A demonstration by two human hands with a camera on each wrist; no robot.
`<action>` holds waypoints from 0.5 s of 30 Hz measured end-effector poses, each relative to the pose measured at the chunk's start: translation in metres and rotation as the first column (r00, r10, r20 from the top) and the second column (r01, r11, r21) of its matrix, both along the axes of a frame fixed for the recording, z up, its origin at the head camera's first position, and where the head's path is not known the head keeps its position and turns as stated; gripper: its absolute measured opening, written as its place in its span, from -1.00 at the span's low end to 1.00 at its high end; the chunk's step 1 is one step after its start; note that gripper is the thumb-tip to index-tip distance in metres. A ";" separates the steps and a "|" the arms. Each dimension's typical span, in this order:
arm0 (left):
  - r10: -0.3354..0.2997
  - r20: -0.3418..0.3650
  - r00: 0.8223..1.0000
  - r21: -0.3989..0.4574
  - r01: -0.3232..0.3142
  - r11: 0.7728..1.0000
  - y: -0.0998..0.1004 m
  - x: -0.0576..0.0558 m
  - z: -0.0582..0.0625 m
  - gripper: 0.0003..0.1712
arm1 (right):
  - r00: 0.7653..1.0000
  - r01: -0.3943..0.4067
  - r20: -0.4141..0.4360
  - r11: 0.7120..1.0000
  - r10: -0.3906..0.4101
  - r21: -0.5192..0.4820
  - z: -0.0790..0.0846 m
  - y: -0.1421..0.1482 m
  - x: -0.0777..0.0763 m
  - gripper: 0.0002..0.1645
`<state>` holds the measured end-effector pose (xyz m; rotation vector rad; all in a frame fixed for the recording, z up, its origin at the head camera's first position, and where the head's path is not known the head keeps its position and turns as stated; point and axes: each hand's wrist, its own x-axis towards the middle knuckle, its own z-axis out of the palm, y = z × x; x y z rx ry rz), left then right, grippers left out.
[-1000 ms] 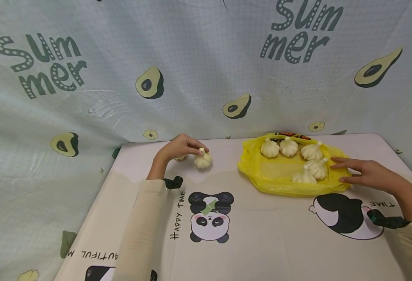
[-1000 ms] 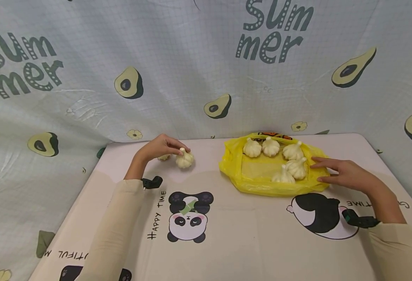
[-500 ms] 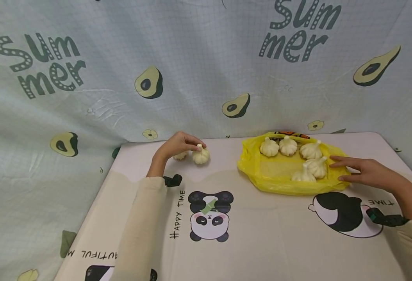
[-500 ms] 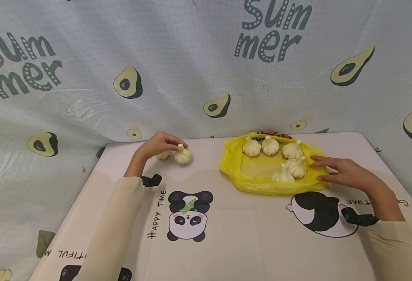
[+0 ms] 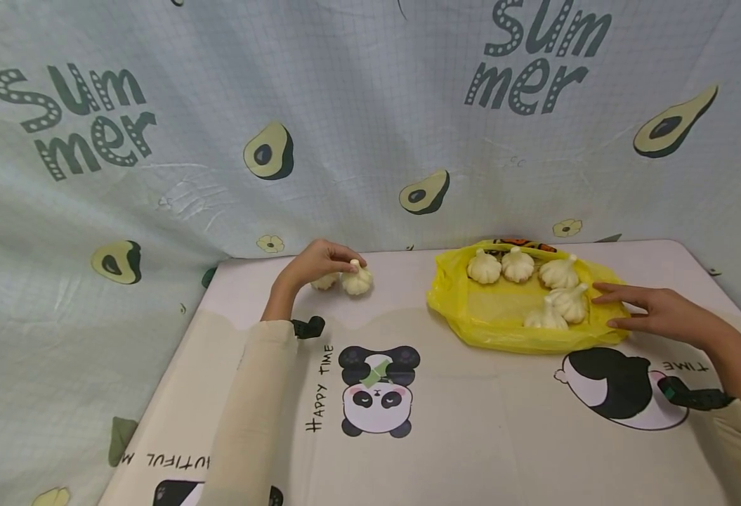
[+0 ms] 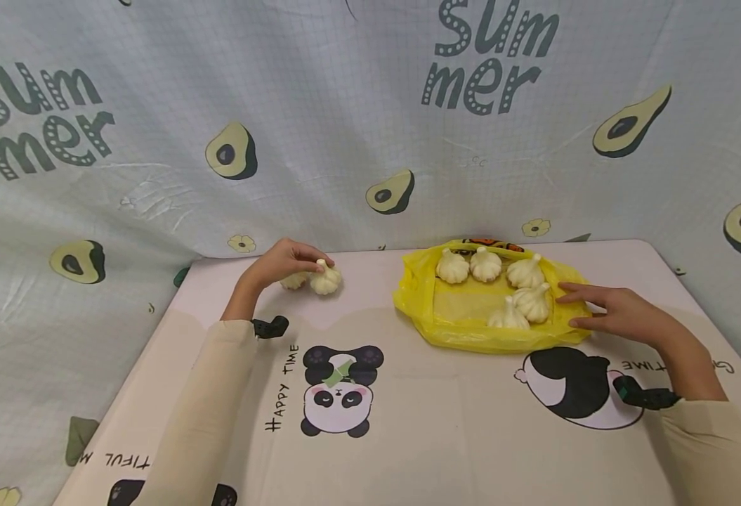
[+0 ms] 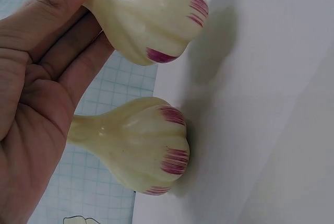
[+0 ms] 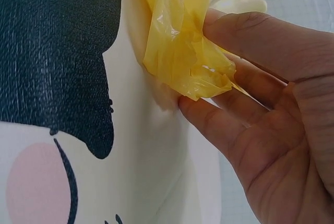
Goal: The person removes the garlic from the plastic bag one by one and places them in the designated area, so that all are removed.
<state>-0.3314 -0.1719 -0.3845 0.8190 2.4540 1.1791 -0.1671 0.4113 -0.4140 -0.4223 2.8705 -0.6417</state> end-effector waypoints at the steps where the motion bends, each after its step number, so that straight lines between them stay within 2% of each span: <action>1: 0.001 -0.002 1.000 0.002 -0.001 1.000 0.000 0.000 0.000 -0.77 | 1.000 0.001 -0.001 1.000 -0.001 -0.004 0.000 0.000 0.000 -0.49; 6: 0.006 -0.007 1.000 0.010 -0.006 1.000 0.001 -0.002 0.001 -0.76 | 1.000 0.005 -0.017 1.000 -0.005 -0.024 -0.003 0.002 0.002 -0.50; 10: 0.008 -0.020 1.000 0.021 -0.008 1.000 0.001 -0.003 0.000 -0.76 | 0.998 0.006 -0.063 1.000 -0.007 -0.023 -0.006 0.005 0.003 -0.53; 15: 0.018 -0.010 1.000 0.031 -0.018 0.999 0.003 -0.002 0.000 -0.72 | 0.998 0.006 -0.070 1.000 -0.006 -0.009 -0.006 0.005 0.003 -0.53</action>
